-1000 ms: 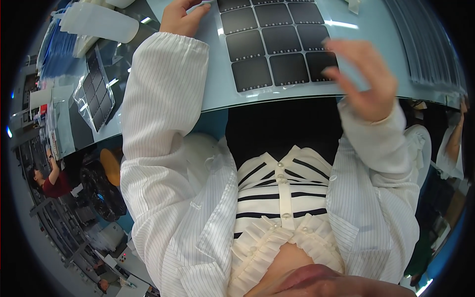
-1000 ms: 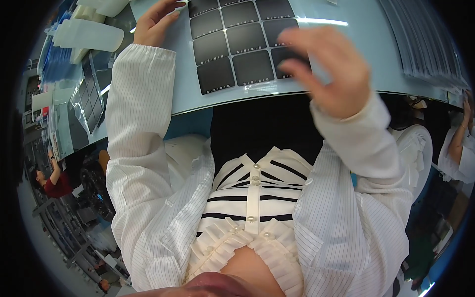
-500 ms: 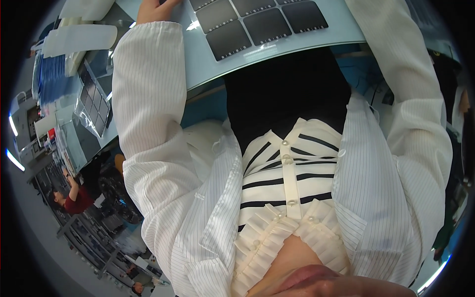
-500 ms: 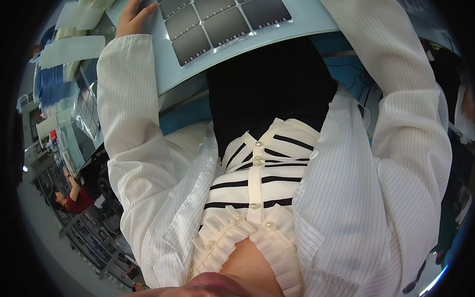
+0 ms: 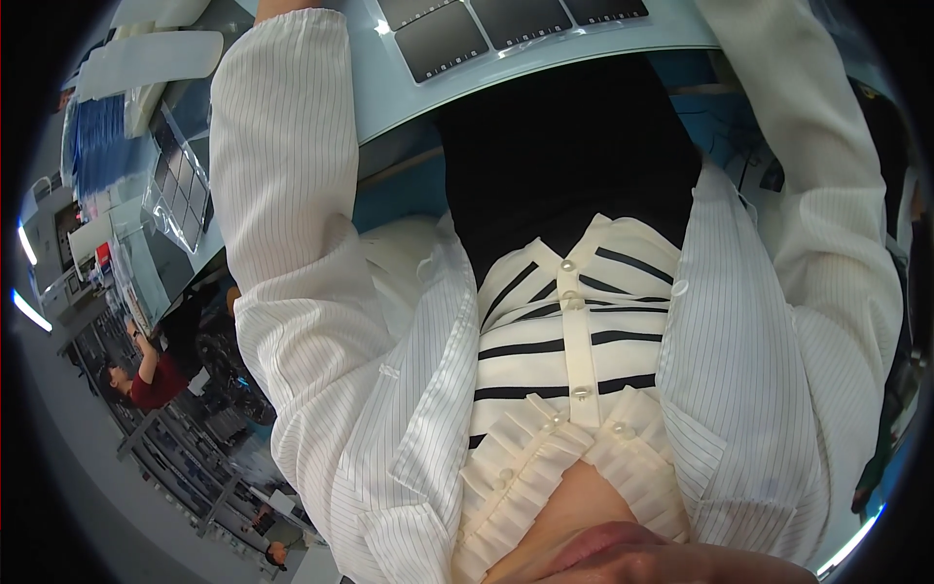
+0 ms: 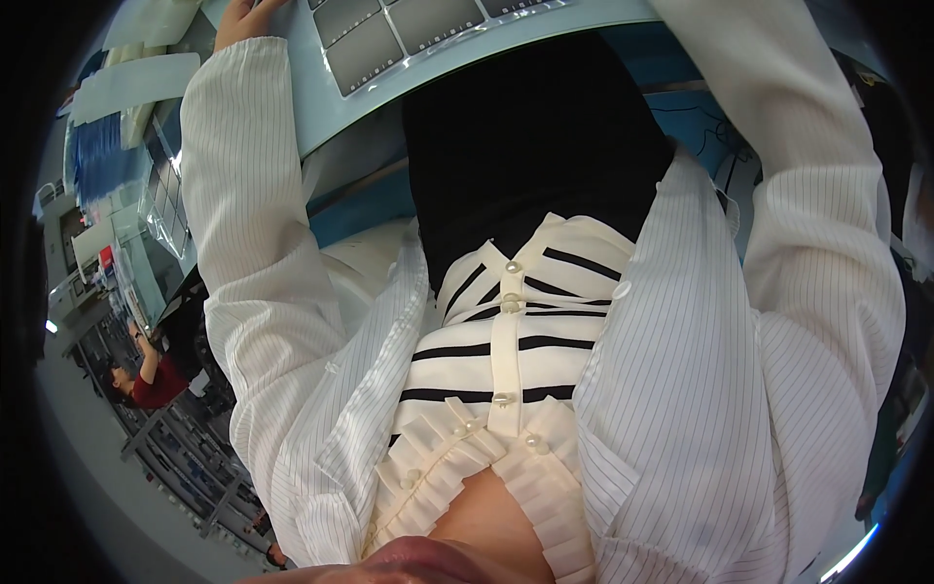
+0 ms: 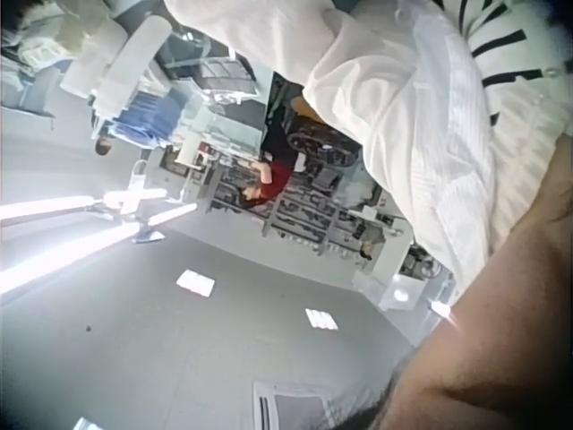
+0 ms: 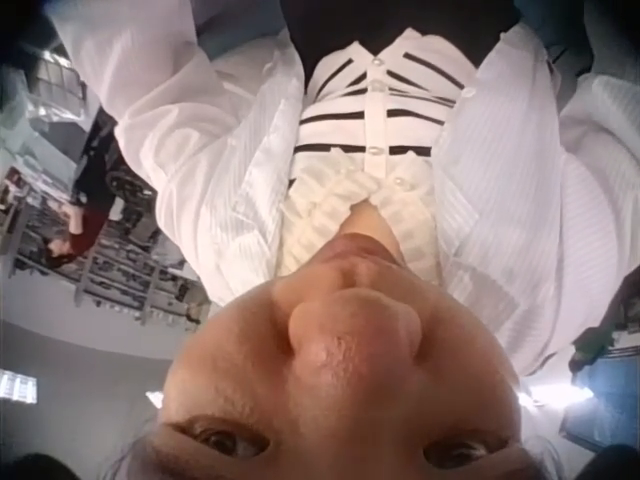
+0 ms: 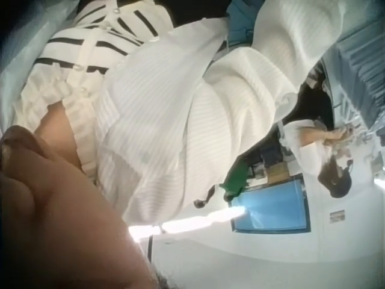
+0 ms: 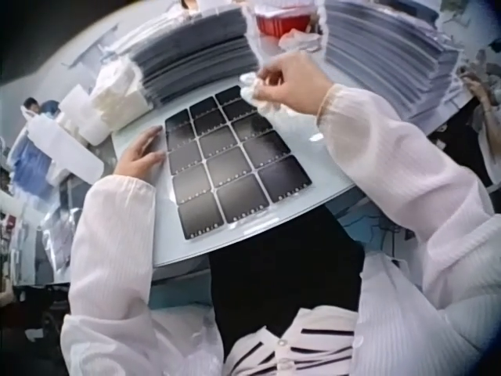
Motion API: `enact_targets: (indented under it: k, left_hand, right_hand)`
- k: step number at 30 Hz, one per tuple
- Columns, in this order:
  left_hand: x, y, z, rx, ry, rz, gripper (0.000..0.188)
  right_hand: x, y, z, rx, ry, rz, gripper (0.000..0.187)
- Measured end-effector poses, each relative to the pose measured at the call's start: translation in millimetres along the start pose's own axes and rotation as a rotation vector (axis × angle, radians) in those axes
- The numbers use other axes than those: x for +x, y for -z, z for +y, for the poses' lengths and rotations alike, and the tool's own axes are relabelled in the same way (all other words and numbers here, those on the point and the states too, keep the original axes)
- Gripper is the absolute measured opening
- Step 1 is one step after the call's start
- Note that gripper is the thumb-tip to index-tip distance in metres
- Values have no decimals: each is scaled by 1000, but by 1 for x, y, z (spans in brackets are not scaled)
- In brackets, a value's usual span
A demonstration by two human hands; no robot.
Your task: Inspecting, wiping, and packaging grid-patterned film sheets at a workstation.
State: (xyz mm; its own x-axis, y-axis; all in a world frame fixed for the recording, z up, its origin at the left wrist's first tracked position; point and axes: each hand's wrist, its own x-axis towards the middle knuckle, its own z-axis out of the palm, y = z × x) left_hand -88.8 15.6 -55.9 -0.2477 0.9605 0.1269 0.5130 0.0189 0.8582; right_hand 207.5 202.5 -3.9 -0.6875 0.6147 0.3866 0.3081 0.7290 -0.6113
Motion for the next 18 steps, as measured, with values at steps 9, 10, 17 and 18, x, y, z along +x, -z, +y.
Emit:
enact_targets:
  k: [9,10,17,18]
  left_hand:
    - [-6,3,-10,-101,2,-11,60]
    - [-5,4,-8,4,-42,-24,60]
    - [-10,-1,11,277,-90,-26,57]
    - [-12,1,8,278,-90,-21,57]
  right_hand:
    - [-82,-67,-111,-37,505,-201,14]
    - [-78,-66,-107,-65,492,-198,14]
    - [-83,-54,-81,-24,417,4,14]
    - [-93,-57,-92,34,450,-62,15]
